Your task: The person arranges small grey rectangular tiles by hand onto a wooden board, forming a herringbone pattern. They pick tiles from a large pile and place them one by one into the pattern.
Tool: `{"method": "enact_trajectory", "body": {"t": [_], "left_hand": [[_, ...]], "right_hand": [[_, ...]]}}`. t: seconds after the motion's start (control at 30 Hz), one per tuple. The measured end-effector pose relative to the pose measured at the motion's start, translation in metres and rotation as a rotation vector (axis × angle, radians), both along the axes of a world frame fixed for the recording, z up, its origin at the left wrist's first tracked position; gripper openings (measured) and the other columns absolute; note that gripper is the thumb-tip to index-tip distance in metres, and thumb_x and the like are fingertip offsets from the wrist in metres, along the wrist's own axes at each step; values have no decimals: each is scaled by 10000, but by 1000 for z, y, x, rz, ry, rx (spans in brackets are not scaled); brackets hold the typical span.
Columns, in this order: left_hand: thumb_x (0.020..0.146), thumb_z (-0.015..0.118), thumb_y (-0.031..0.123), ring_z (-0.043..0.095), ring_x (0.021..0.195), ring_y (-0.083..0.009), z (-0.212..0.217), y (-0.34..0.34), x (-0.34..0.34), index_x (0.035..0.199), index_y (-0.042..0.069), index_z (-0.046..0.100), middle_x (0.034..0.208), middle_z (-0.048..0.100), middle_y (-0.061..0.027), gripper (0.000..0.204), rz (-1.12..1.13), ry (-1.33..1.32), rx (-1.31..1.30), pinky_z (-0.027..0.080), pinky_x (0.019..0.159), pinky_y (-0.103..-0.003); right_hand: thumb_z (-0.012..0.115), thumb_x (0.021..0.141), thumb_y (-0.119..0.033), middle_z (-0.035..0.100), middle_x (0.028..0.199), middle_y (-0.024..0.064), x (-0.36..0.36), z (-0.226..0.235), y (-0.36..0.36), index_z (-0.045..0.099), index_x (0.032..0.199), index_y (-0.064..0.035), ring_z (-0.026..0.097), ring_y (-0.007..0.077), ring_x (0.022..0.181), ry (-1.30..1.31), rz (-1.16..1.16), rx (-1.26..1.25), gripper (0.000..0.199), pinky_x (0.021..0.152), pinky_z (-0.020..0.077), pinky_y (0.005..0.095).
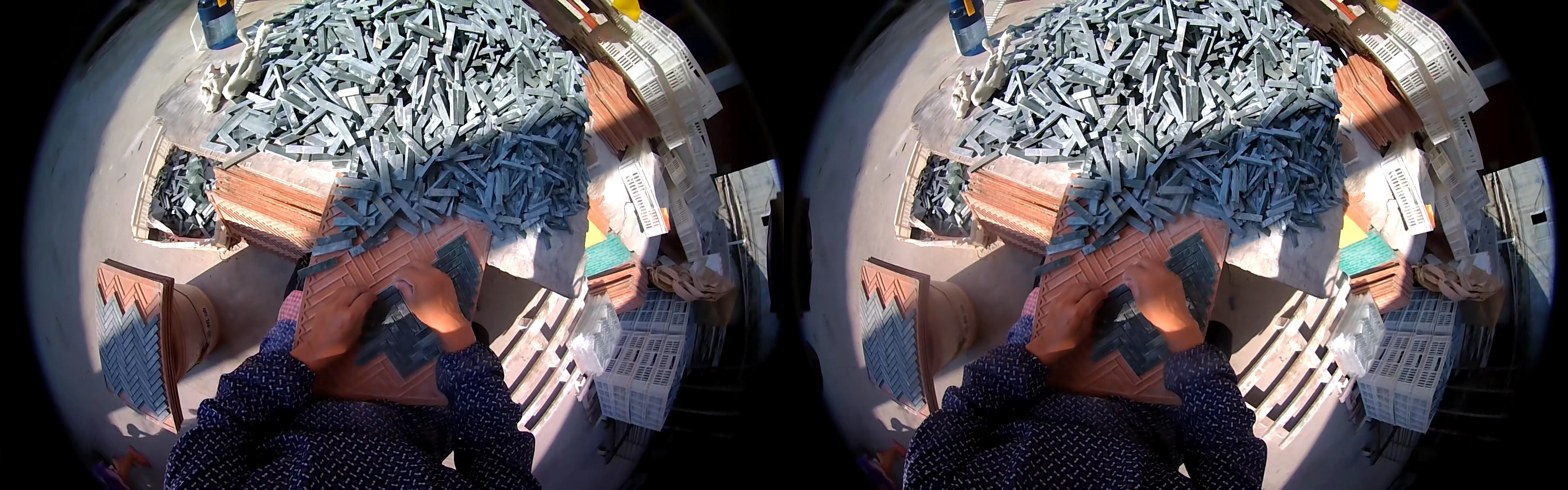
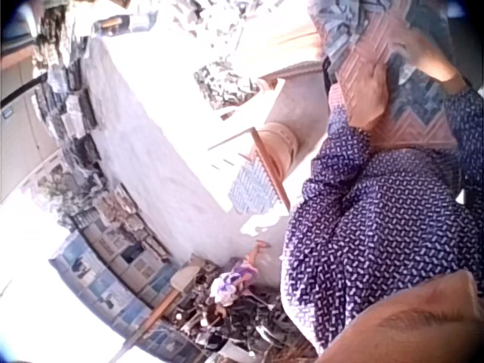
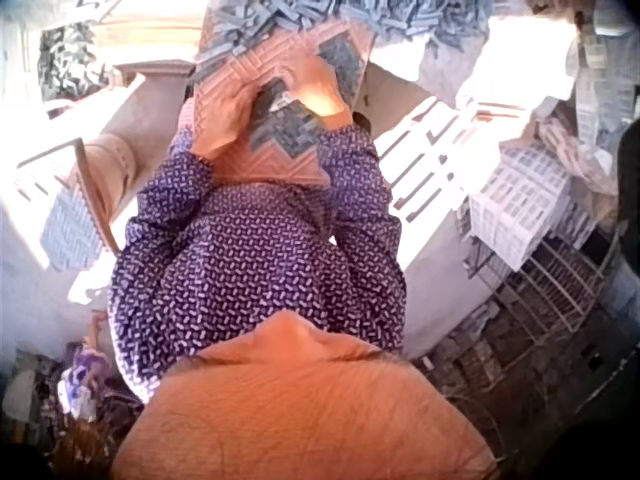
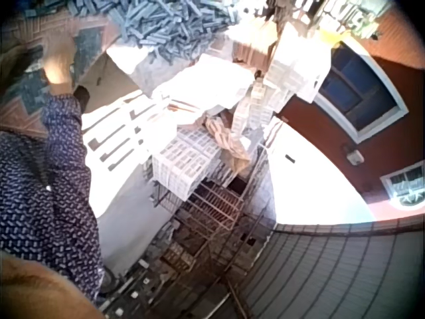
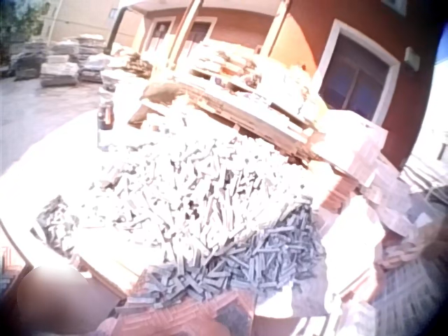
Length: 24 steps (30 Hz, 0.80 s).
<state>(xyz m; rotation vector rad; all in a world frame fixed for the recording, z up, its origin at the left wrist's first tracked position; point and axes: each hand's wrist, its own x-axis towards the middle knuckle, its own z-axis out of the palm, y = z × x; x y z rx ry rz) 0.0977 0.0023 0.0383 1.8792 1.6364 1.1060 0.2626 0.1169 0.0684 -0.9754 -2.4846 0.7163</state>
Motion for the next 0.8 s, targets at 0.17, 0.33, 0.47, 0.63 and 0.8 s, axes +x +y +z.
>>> {"method": "enact_trajectory", "body": {"t": [0.17,0.33,0.47,0.63,0.8], "left_hand": [[796,617,13,593,891,-332,2,0,1,1029,18,617,977,607,-140,233,-3,-41,-9,489,753,-390],[802,627,18,602,860,-339,4,0,-2,1015,15,624,957,613,-144,213,19,-104,-5,498,730,-386],[797,624,6,608,841,-336,11,-1,-6,999,11,628,944,616,-143,203,30,-121,-20,502,711,-382],[797,621,17,605,860,-334,2,5,-2,1003,8,626,944,613,-147,206,-1,-86,66,496,731,-383],[757,546,13,567,951,-350,2,18,10,1096,-4,590,1033,584,-169,342,-45,-18,33,459,822,-401]], "right_hand": [[641,782,-77,600,851,127,-19,-2,23,600,871,-47,599,352,813,82,-306,235,102,680,489,405],[608,807,-67,587,862,150,-25,-12,36,597,938,-40,593,379,795,8,-286,294,134,692,489,424],[653,775,-70,584,825,132,-13,-2,18,611,925,-32,619,311,714,-37,-330,151,161,641,502,377],[684,745,-62,596,820,109,18,8,-24,635,914,-31,613,210,596,-5,-401,-76,179,578,501,303],[684,736,-59,593,869,152,31,0,-36,585,955,-41,616,347,772,-16,-344,-134,241,677,502,412]]}}
